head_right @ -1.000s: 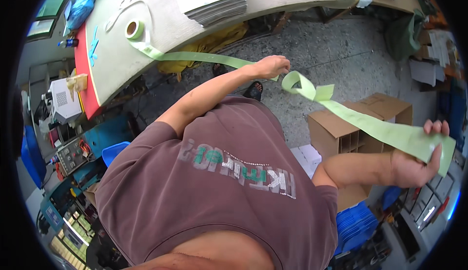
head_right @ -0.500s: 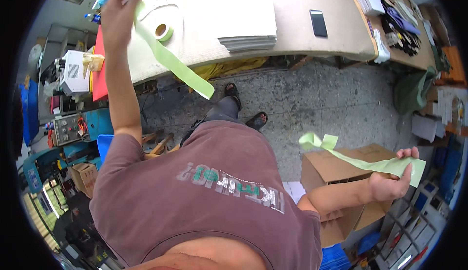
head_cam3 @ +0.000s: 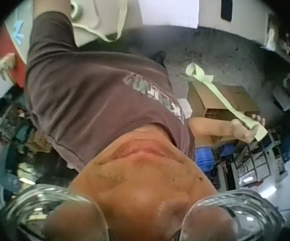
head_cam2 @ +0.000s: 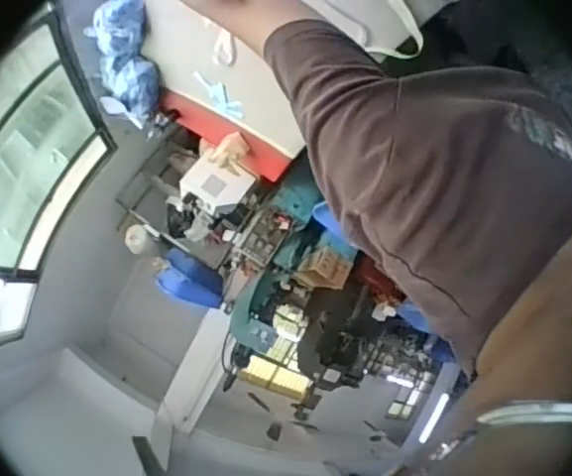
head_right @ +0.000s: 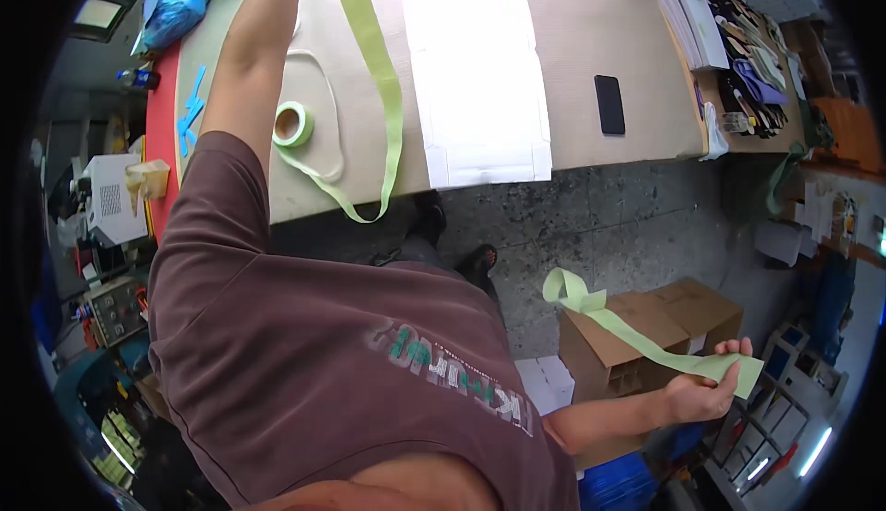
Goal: Applying masking tape and folding white shoe components at a workshop table.
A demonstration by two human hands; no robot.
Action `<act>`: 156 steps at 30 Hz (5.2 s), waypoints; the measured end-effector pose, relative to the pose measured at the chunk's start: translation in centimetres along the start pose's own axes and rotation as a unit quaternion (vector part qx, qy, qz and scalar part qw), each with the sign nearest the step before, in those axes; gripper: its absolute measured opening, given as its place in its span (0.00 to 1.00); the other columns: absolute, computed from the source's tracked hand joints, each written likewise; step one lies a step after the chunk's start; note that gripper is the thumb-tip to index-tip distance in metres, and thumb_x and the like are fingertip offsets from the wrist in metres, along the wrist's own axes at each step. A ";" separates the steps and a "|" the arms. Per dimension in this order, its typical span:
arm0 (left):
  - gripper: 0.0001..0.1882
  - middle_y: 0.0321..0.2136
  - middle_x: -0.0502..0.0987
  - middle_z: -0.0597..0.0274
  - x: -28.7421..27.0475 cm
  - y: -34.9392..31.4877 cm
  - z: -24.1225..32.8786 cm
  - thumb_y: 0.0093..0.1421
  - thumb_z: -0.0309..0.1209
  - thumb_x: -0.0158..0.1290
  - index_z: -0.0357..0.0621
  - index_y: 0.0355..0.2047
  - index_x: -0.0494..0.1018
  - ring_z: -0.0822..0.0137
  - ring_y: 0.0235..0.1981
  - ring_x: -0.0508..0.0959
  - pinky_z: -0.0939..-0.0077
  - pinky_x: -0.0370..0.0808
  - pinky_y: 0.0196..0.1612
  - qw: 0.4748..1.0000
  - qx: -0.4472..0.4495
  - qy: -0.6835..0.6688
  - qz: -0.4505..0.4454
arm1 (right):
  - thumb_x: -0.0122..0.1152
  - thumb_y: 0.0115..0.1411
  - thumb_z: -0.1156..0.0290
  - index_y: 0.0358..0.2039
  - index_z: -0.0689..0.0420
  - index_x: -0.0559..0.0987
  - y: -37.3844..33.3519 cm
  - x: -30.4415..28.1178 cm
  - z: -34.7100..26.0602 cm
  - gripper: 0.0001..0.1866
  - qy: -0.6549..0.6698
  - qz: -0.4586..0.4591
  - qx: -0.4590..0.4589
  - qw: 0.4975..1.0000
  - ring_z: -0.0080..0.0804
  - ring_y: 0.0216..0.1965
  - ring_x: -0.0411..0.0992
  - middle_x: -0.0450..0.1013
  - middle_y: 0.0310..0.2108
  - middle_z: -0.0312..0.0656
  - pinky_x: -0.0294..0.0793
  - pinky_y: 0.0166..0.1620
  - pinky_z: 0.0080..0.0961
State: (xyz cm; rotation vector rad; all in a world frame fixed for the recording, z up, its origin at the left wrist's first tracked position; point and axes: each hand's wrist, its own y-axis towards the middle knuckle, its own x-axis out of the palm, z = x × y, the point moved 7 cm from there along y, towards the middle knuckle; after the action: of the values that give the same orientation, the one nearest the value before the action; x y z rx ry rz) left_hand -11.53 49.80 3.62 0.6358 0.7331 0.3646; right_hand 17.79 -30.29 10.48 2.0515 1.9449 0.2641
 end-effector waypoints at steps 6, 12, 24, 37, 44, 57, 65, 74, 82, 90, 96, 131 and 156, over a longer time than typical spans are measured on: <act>0.22 0.47 0.75 0.44 2.6 -7.2 -5.6 0.62 0.35 0.52 0.44 0.55 0.69 0.46 0.53 0.68 0.45 0.59 0.56 0.983 -0.110 0.000 -0.148 | 0.44 0.62 0.75 0.48 0.70 0.75 -3.1 4.8 -1.3 0.18 -0.008 -0.072 0.016 0.997 0.32 0.36 0.69 0.74 0.38 0.49 0.69 0.45 0.23; 0.09 0.33 0.82 0.57 -7.1 -22.4 7.0 0.62 0.25 0.57 0.36 0.42 0.77 0.66 0.34 0.82 0.78 0.78 0.38 0.841 -0.004 -0.503 -0.198 | 0.46 0.59 0.69 0.50 0.70 0.73 -1.1 6.9 -3.6 0.22 0.039 -0.146 -0.043 0.988 0.31 0.36 0.67 0.72 0.42 0.50 0.67 0.43 0.24; 0.36 0.42 0.73 0.52 -13.9 -49.8 31.6 0.54 0.46 0.66 0.37 0.54 0.64 0.59 0.37 0.76 0.70 0.74 0.38 0.649 0.103 -0.438 -0.614 | 0.47 0.53 0.67 0.45 0.74 0.70 2.9 6.0 -10.6 0.24 0.286 -0.218 -0.232 0.904 0.38 0.34 0.68 0.72 0.45 0.60 0.66 0.32 0.25; 0.12 0.25 0.76 0.55 -18.3 -62.1 36.2 0.68 0.33 0.52 0.36 0.32 0.72 0.67 0.22 0.76 0.76 0.77 0.29 0.177 -0.330 -0.524 -0.765 | 0.42 0.58 0.76 0.44 0.73 0.67 15.0 -10.0 2.9 0.16 0.447 -0.078 -0.065 0.889 0.39 0.36 0.68 0.67 0.42 0.54 0.69 0.41 0.30; 0.08 0.26 0.75 0.54 -23.2 -62.9 36.9 0.68 0.29 0.50 0.38 0.33 0.72 0.69 0.20 0.75 0.80 0.77 0.25 0.281 -0.399 -0.511 -0.708 | 0.42 0.60 0.75 0.44 0.71 0.67 14.6 -12.5 4.4 0.15 0.404 -0.077 -0.036 0.911 0.38 0.36 0.67 0.66 0.40 0.52 0.69 0.42 0.29; 0.07 0.29 0.75 0.55 -21.9 -59.5 21.6 0.68 0.28 0.48 0.39 0.32 0.70 0.63 0.23 0.78 0.76 0.80 0.23 0.301 -0.445 -0.584 -0.608 | 0.42 0.62 0.72 0.43 0.68 0.67 26.2 -21.0 4.5 0.13 0.285 -0.119 -0.043 0.950 0.36 0.35 0.67 0.66 0.36 0.48 0.68 0.44 0.29; 0.12 0.47 0.74 0.48 -19.9 -68.5 -0.8 0.69 0.30 0.47 0.35 0.46 0.72 0.54 0.44 0.79 0.65 0.81 0.41 0.349 -0.609 -0.619 -0.352 | 0.42 0.63 0.71 0.42 0.66 0.68 37.3 -22.2 5.1 0.12 0.270 -0.197 -0.038 0.942 0.34 0.34 0.66 0.66 0.34 0.46 0.67 0.45 0.28; 0.27 0.55 0.70 0.50 -24.3 -62.4 -2.1 0.64 0.40 0.55 0.35 0.57 0.67 0.54 0.56 0.73 0.58 0.73 0.57 0.687 -0.458 -0.425 -0.371 | 0.43 0.63 0.69 0.43 0.61 0.70 5.5 -0.2 -5.3 0.12 0.264 -0.414 -0.101 0.865 0.29 0.29 0.69 0.69 0.32 0.42 0.69 0.34 0.21; 0.39 0.54 0.73 0.54 -35.5 -48.6 29.7 0.48 0.31 0.69 0.40 0.60 0.66 0.59 0.51 0.77 0.67 0.75 0.58 0.851 0.154 -0.411 -0.290 | 0.68 0.52 0.78 0.21 0.63 0.77 -15.7 7.2 -6.5 0.08 0.200 -0.470 -0.273 0.815 0.31 0.32 0.65 0.69 0.39 0.45 0.67 0.31 0.21; 0.10 0.28 0.79 0.64 -34.4 -48.4 26.0 0.63 0.25 0.56 0.39 0.44 0.76 0.73 0.25 0.75 0.80 0.73 0.30 0.759 -0.223 -0.475 -0.386 | 0.75 0.50 0.70 0.35 0.63 0.80 -15.4 9.7 -5.3 0.15 0.220 -0.589 -0.126 0.767 0.28 0.44 0.68 0.70 0.45 0.44 0.70 0.44 0.21; 0.09 0.23 0.75 0.66 -32.7 -46.1 23.4 0.68 0.30 0.50 0.37 0.35 0.74 0.76 0.20 0.68 0.80 0.66 0.25 0.756 -0.169 -0.379 -0.506 | 0.74 0.50 0.76 0.37 0.64 0.82 -16.4 15.0 -1.4 0.14 0.147 -0.729 0.147 0.653 0.25 0.39 0.72 0.76 0.43 0.45 0.73 0.40 0.17; 0.11 0.44 0.70 0.36 -24.3 -33.6 9.7 0.58 0.14 0.53 0.38 0.40 0.70 0.53 0.21 0.81 0.75 0.82 0.29 0.589 -0.239 -0.698 -0.330 | 0.83 0.31 0.40 0.55 0.73 0.66 -13.6 49.0 19.7 0.60 -0.406 -0.449 -0.034 0.795 0.53 0.58 0.60 0.68 0.50 0.60 0.58 0.63 0.50; 0.05 0.22 0.75 0.64 -23.5 -33.2 10.1 0.59 0.20 0.56 0.33 0.35 0.77 0.76 0.22 0.71 0.86 0.68 0.25 0.729 -0.476 -0.417 -0.261 | 0.66 0.56 0.78 0.32 0.60 0.84 -13.1 41.2 0.9 0.03 0.274 -0.500 0.010 0.821 0.39 0.44 0.77 0.79 0.40 0.45 0.77 0.47 0.28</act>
State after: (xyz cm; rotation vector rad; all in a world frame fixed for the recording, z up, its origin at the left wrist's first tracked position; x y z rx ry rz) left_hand -17.64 8.54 -0.35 -0.4259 -0.2226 -0.1204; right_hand 8.52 11.11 2.20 0.7153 3.0478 0.6028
